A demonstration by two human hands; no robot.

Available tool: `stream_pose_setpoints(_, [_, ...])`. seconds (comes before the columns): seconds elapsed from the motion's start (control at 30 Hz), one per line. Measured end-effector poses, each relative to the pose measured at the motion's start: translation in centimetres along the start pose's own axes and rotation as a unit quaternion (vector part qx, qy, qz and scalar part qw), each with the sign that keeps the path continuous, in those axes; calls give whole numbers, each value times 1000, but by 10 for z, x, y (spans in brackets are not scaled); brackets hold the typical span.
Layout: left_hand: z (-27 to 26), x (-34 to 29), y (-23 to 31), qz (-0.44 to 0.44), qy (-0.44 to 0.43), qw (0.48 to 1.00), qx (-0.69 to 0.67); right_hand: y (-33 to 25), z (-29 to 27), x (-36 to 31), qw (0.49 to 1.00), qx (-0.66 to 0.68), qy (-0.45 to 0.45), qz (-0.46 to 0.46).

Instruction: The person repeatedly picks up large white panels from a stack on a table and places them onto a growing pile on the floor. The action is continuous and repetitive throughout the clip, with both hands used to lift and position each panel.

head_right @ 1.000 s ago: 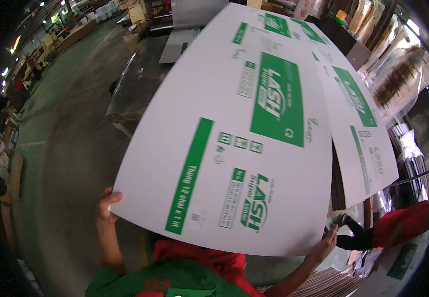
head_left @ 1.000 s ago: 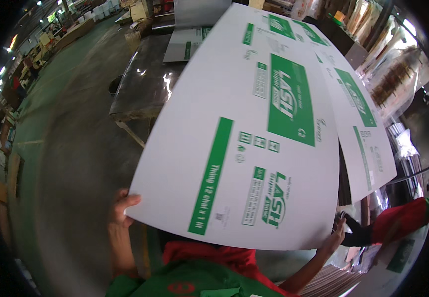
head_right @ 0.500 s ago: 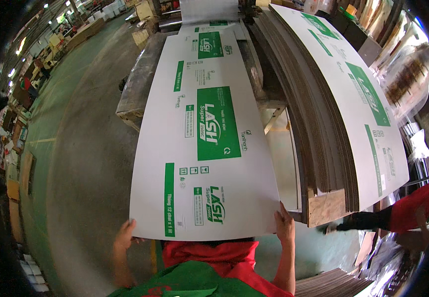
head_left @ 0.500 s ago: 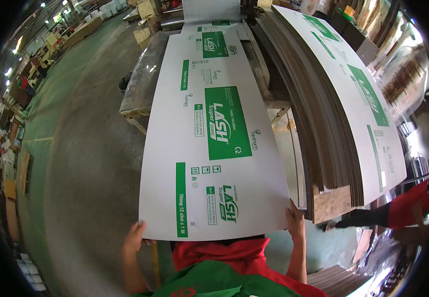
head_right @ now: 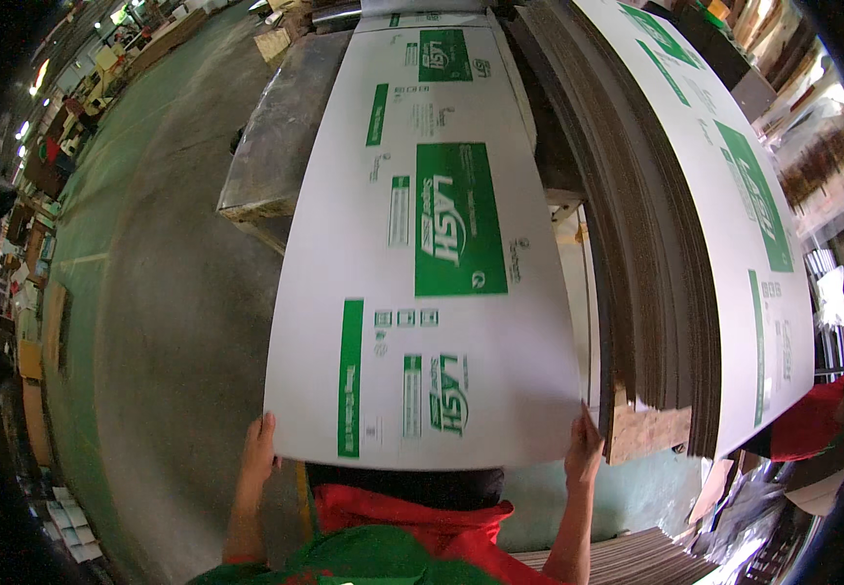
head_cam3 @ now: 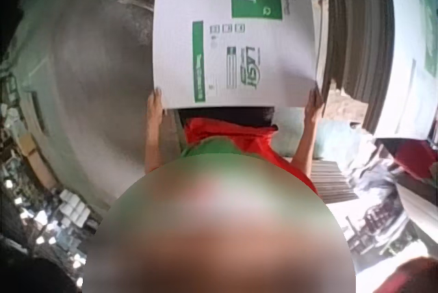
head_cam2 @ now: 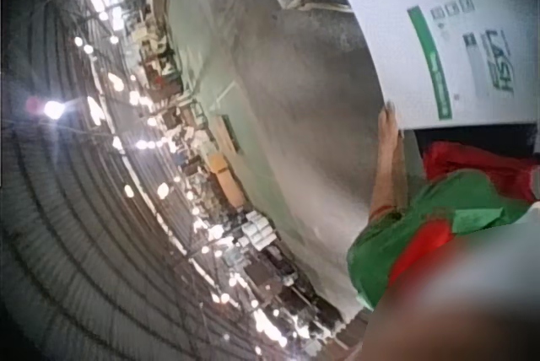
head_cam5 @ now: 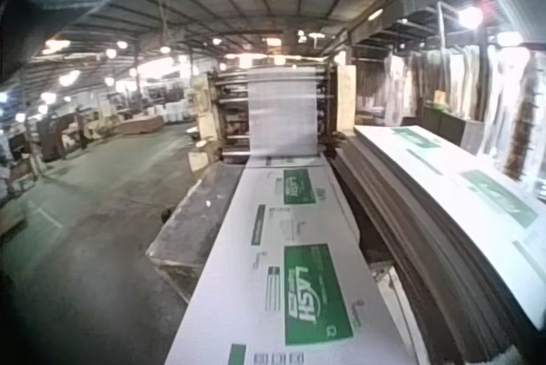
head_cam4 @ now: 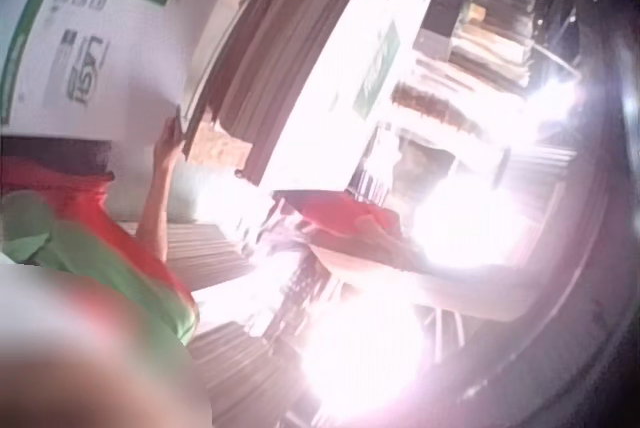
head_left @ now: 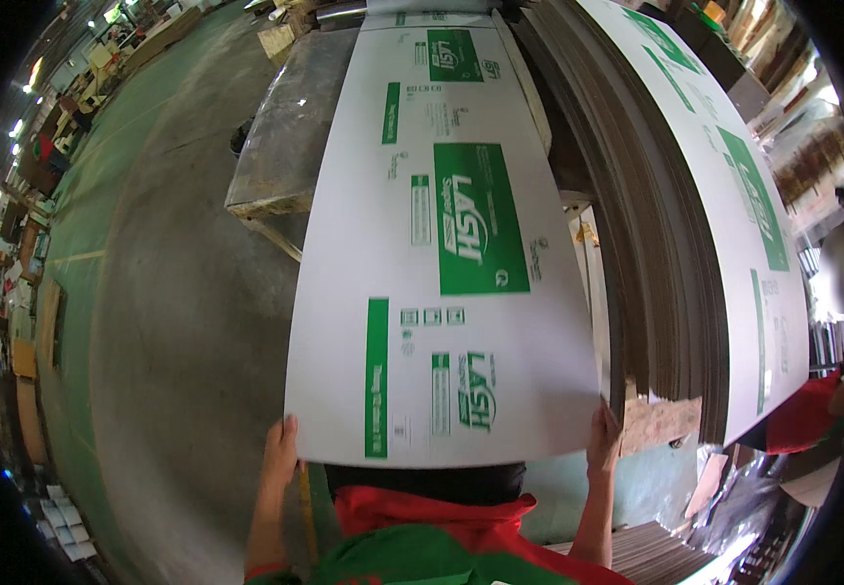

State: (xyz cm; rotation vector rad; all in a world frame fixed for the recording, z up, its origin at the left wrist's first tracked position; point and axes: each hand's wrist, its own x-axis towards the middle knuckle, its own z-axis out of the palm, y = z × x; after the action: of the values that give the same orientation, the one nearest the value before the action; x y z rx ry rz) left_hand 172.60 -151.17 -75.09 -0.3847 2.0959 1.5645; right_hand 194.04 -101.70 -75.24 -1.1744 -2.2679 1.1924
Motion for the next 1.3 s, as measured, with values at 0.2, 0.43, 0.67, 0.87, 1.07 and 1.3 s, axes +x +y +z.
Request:
stream_pose_setpoints(0.2, [20,85,35,-9,-10,1000,-19,-36,32,88,1000,7,-14,21])
stream_pose_setpoints(0.43, [36,182,70,11,-4,1000,0,-35,82,186,996,62,1,-57])
stream_pose_setpoints(0.67, [50,282,107,35,33,993,-109,-91,120,247,996,-88,-7,1])
stream_pose_setpoints(0.87, [115,223,56,37,97,953,-284,-133,-13,63,856,-299,200,-372])
stream_pose_setpoints(1.07, [173,117,13,34,-71,976,-202,-44,-158,-15,800,-484,350,-56])
stream_pose_setpoints(1.3, [283,6,72,146,-349,915,-140,-28,-137,-35,758,-527,358,-138])
